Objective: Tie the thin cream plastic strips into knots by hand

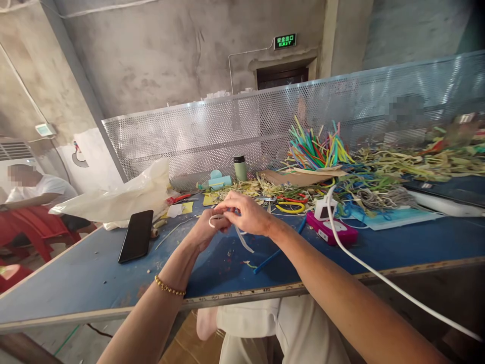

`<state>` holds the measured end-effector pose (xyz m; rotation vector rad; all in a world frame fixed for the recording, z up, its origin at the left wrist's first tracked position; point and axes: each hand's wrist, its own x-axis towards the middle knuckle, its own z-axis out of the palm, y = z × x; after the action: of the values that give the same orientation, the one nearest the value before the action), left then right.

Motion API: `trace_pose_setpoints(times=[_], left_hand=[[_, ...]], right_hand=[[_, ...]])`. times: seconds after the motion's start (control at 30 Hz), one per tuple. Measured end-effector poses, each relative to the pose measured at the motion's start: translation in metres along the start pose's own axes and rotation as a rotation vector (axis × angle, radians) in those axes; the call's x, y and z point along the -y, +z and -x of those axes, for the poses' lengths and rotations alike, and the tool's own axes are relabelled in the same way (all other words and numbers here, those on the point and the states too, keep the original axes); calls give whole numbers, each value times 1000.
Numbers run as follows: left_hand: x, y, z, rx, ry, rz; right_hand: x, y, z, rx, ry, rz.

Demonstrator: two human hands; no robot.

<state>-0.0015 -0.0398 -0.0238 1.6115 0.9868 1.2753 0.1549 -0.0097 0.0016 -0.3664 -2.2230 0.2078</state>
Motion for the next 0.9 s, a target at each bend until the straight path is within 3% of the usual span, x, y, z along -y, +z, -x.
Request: trace_pose_setpoints(times=[0.13,0.37,0.57,0.77,0.9], left_hand=[[4,-1,1,58,3,2],[-2,0,3,127,-46,-54],[2,-3,3,173,-13,87],[3,-5,3,247,-135,17],[3,-6,3,265,-155,116]], right_hand=[[11,0,1,76,-2,-128],[11,-6,-1,3,63,-247],[16,-5,1,192,62,-359],[13,-1,1,95,113,-390],[17,-4,2,246,164,-442]])
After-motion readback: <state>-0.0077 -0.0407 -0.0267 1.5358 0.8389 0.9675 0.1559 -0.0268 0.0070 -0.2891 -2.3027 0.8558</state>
